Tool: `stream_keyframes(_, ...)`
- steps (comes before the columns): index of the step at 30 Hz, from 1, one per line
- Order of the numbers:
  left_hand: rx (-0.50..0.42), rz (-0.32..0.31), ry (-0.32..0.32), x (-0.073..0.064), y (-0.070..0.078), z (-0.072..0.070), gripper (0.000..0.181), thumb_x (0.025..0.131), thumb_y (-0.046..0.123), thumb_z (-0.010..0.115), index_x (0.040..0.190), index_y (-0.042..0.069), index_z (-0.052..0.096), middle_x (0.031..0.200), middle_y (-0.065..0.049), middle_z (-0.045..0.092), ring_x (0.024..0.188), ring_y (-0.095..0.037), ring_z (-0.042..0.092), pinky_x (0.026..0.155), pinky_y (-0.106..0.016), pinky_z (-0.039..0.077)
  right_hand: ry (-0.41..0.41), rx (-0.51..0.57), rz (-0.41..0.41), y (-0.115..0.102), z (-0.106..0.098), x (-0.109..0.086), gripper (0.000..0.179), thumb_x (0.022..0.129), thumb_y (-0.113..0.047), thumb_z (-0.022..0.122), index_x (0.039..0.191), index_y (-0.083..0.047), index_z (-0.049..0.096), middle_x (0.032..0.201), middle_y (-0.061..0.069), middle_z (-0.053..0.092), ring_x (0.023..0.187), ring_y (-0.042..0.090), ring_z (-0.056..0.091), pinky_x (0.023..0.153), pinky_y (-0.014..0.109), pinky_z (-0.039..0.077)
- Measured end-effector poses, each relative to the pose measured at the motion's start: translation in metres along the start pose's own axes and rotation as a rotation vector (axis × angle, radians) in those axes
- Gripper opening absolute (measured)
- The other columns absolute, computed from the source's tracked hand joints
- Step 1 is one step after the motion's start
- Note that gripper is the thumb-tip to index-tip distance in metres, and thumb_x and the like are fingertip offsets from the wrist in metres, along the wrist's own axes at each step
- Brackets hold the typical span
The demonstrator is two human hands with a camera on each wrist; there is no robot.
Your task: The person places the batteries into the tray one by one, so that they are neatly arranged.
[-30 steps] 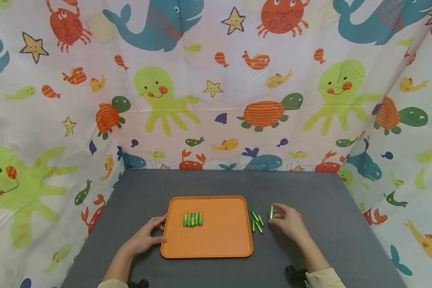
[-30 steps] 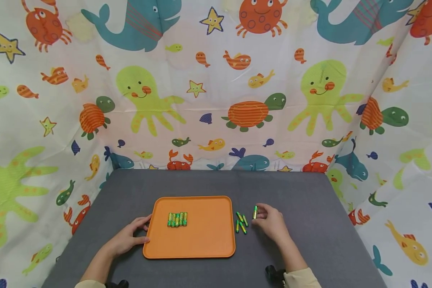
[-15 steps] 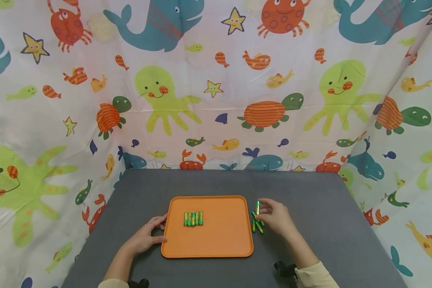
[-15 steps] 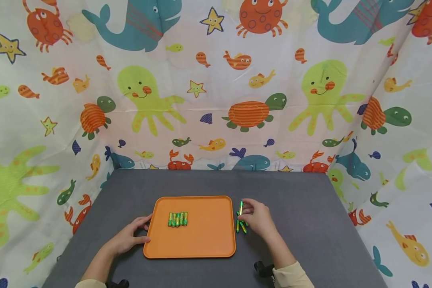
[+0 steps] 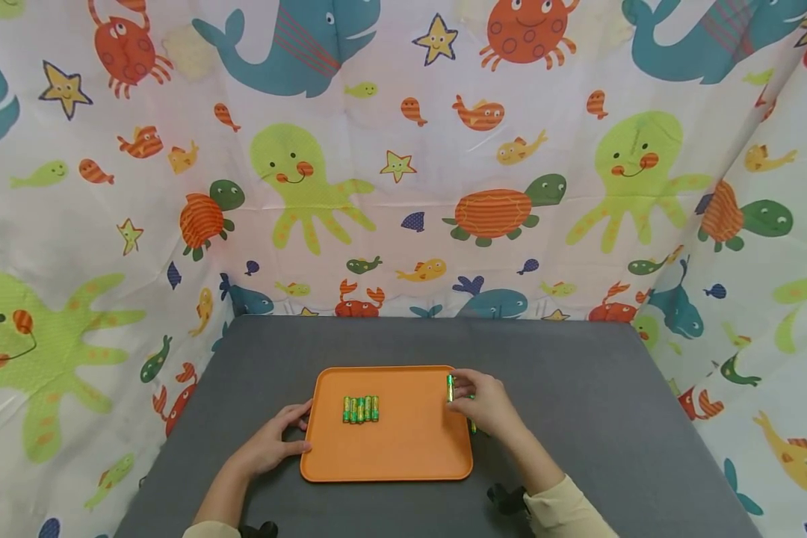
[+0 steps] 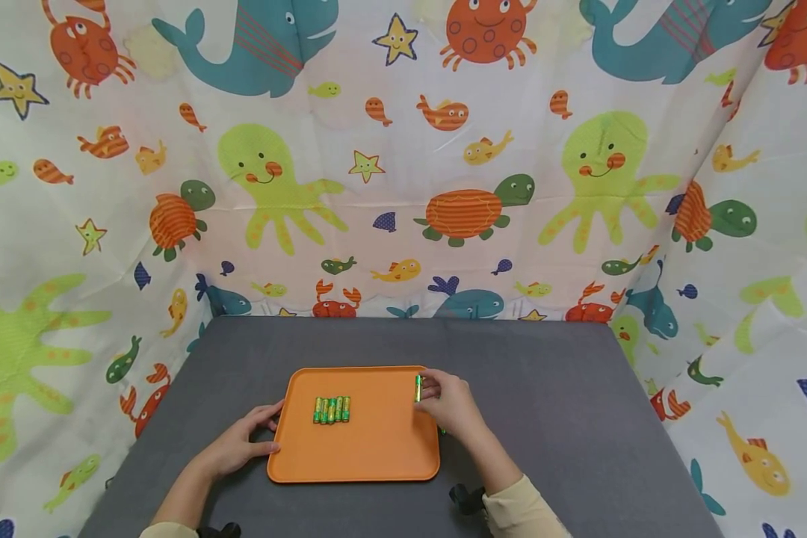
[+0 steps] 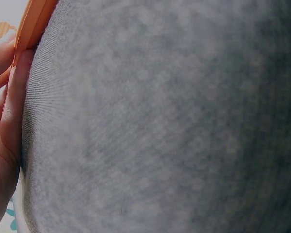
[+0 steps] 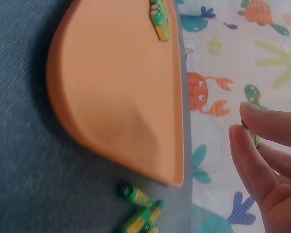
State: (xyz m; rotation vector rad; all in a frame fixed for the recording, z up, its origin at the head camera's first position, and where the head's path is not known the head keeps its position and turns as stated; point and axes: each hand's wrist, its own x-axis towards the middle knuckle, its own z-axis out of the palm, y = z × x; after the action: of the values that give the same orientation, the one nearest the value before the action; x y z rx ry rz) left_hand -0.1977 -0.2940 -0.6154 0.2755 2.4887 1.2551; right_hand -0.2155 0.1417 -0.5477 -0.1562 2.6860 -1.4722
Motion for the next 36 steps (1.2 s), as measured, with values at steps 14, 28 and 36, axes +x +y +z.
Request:
stream_keyframes(14, -0.003, 0.01, -0.004, 0.0, 0.001, 0.002, 0.087, 0.088, 0.034, 0.078, 0.16, 0.016, 0.032, 0.148, -0.009, 0.044, 0.115, -0.022, 0.051, 0.105, -0.053, 0.034, -0.067, 0.063, -0.034, -0.015, 0.023, 0.011, 0.052, 0.081, -0.006, 0.083, 0.13, -0.01, 0.066, 0.109, 0.005, 0.07, 0.094, 0.018, 0.068, 0.077, 0.034, 0.058)
stream_keyframes(28, 0.002, -0.001, 0.007, 0.001, 0.0, 0.002, 0.087, 0.087, 0.033, 0.079, 0.16, 0.017, 0.034, 0.148, -0.008, 0.044, 0.115, -0.022, 0.051, 0.104, -0.052, 0.034, -0.15, 0.081, -0.069, -0.016, 0.066, 0.03, 0.057, 0.08, -0.005, 0.085, 0.132, -0.001, 0.063, 0.11, 0.01, 0.067, 0.097, 0.026, 0.066, 0.078, 0.035, 0.056)
stream_keyframes(36, -0.012, -0.009, 0.005, 0.0, 0.001, 0.001, 0.087, 0.087, 0.033, 0.079, 0.16, 0.017, 0.033, 0.149, -0.008, 0.043, 0.115, -0.022, 0.051, 0.104, -0.053, 0.034, -0.174, 0.024, -0.088, -0.019, 0.091, 0.035, 0.051, 0.078, -0.004, 0.086, 0.126, -0.002, 0.066, 0.104, 0.009, 0.069, 0.094, 0.026, 0.068, 0.078, 0.033, 0.055)
